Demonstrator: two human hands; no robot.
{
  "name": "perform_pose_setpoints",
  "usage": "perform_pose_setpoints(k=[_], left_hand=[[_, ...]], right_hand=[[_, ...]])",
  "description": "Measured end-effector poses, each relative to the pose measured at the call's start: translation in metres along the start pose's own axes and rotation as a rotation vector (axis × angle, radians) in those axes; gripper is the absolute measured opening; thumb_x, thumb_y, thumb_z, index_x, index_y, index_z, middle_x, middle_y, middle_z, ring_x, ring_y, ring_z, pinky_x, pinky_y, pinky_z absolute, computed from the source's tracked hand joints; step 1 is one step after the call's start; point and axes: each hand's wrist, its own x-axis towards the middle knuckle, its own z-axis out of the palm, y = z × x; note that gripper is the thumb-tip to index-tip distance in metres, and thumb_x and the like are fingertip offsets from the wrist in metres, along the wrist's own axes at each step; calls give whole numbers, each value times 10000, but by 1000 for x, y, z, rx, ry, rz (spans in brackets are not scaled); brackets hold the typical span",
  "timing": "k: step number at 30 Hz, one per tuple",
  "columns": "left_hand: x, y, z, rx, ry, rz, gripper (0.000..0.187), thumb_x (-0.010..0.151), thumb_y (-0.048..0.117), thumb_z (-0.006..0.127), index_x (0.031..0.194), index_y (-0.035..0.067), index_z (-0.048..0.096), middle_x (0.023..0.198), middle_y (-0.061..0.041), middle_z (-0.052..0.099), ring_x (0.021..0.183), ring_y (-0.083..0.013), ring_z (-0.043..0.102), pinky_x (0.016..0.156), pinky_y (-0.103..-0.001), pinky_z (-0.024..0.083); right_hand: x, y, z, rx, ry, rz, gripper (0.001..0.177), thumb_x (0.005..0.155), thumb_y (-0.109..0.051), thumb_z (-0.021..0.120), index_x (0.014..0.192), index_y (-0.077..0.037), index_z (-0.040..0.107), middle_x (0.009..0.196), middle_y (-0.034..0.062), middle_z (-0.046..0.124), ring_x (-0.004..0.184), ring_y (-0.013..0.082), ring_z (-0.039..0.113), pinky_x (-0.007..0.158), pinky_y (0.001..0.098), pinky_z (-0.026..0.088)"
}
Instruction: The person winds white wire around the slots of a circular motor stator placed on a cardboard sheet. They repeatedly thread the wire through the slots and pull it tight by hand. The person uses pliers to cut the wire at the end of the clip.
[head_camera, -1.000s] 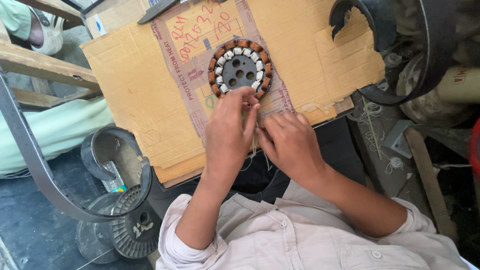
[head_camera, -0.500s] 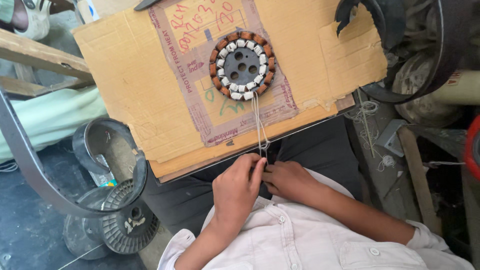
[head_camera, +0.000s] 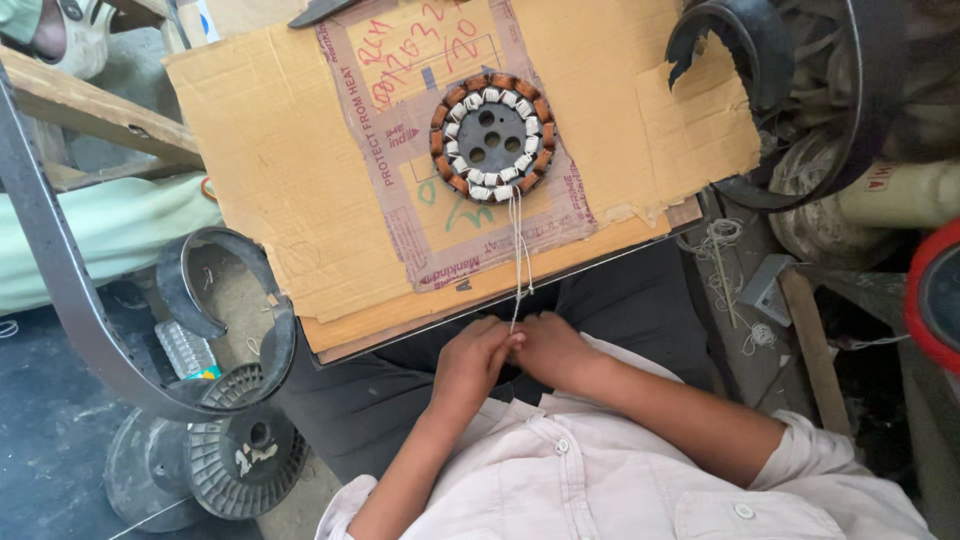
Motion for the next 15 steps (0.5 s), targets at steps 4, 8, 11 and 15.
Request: perform_pose_setpoints(k=[4, 8, 11, 15], left_hand=[[-11, -18, 9, -158, -14, -180, 183, 955, 171, 644, 1092, 128, 758, 801, -54, 703, 748, -235, 729, 677, -360, 558], [-31, -57, 38, 95, -231, -60, 152, 912, 144, 661, 1013, 133, 774, 862, -44, 746, 843, -265, 709, 683, -399, 538], [-25, -90, 71, 432, -546, -100, 117, 912, 193, 683, 935, 159, 793, 918, -55, 745, 913, -275, 703, 732, -430, 546], [-27, -92, 70, 594, -579, -103, 320, 802, 214, 714, 1109, 124, 731, 1106, -113, 712, 1025, -342, 673, 751, -453, 537]], right_hand=[[-18, 23, -36, 78, 336, 189, 134, 877, -168, 623, 924, -107, 733, 867, 82, 727, 855, 303, 687, 721, 446, 520], [-31, 13, -86, 672, 355, 211, 221, 922, -234, 682, 1031, -53, 748, 879, 90, 747, 765, 267, 683, 708, 388, 528], [-28, -7, -111, 984, 353, -8, 251, 999, -193, 610, 1145, -16, 712, 1050, 116, 744, 937, 258, 716, 807, 355, 549], [-22, -19, -104, 980, 411, 159, 227, 1029, -192, 572, 1050, -53, 750, 982, 67, 767, 881, 243, 714, 789, 333, 551]])
